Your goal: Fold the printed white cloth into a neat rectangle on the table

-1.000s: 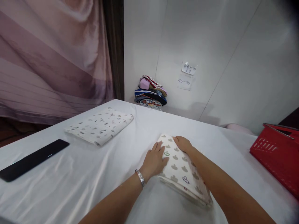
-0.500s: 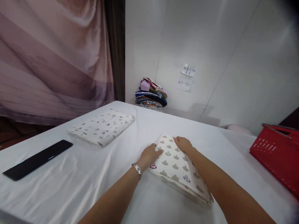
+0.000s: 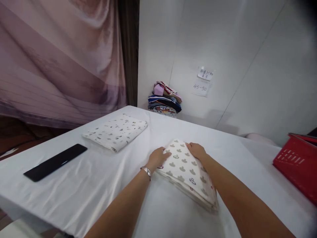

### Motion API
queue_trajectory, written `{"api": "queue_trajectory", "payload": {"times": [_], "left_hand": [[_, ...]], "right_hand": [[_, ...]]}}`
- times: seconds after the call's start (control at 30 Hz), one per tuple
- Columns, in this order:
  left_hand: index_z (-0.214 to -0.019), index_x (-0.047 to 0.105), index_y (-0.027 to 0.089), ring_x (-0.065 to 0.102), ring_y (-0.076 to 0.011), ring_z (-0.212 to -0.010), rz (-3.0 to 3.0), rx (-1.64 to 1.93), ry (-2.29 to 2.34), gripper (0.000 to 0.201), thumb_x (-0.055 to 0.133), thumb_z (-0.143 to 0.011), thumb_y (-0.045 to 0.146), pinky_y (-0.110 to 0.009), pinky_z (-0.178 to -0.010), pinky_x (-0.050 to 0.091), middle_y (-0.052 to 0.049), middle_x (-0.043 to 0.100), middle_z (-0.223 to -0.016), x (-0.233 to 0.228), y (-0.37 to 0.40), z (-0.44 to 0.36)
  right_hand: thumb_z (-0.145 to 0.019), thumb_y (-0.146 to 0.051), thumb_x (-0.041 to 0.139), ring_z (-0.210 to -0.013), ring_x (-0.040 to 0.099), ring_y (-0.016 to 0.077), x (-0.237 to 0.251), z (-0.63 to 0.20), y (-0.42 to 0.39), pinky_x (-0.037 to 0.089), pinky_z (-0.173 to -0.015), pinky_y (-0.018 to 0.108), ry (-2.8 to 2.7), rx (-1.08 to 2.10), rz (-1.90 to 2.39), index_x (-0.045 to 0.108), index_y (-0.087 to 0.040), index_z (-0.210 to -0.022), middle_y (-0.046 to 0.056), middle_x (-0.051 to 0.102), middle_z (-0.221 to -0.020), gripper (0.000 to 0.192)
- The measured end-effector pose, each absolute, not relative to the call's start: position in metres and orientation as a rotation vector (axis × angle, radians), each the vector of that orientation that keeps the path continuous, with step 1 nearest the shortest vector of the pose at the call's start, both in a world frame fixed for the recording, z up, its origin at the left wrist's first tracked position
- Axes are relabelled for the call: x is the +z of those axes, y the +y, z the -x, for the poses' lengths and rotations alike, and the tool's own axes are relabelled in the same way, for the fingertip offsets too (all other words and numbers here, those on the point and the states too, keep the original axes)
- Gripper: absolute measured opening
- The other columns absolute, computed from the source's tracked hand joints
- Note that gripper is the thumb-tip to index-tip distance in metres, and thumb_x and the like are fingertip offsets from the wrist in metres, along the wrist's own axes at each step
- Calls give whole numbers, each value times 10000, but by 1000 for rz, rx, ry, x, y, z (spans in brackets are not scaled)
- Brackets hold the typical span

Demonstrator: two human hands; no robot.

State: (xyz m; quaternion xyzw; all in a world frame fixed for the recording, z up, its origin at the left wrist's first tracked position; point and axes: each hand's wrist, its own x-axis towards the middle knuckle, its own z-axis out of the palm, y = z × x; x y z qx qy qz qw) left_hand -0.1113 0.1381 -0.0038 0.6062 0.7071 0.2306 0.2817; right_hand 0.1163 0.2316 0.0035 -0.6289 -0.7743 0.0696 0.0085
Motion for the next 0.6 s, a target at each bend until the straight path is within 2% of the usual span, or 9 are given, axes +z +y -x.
{"api": "queue_trajectory", "payload": {"times": [0.2, 0.37, 0.5, 0.6], "left_hand": [[-1080, 598, 205, 604, -245, -975, -1669, 639, 1869, 448, 530, -770, 521, -275, -725, 429, -87, 649, -1091, -9, 139, 112], [-1055, 605, 203, 607, -234, -962, -1684, 600, 1861, 471, 530, -759, 560, -260, -709, 423, -85, 655, -1074, -11, 143, 112], [-1074, 598, 187, 610, -230, -945, -1692, 620, 1848, 514, 519, -756, 582, -256, -692, 425, -92, 646, -1083, -12, 145, 112], [-1022, 616, 176, 622, -215, -871, -1692, 654, 1804, 510, 493, -769, 602, -258, -673, 436, -87, 663, -1014, -13, 144, 114]], "right_hand": [[-897, -561, 213, -963, 602, 269, 9, -165, 216, 427, -784, 357, -2374, 281, 2078, 659, -174, -984, 130, 669, -1038, 597], [-908, -507, 231, -1000, 588, 269, 6, -214, 193, 426, -830, 354, -2286, 297, 2133, 651, -148, -1014, 140, 651, -1076, 562], [-888, -433, 340, -1066, 552, 267, -1, -219, 158, 428, -883, 369, -2196, 63, 1837, 617, -146, -1091, 139, 612, -1148, 447], [-884, -425, 385, -1122, 516, 254, -3, -195, 110, 413, -948, 388, -2177, -49, 1495, 618, -169, -1097, 117, 586, -1192, 406]]}}
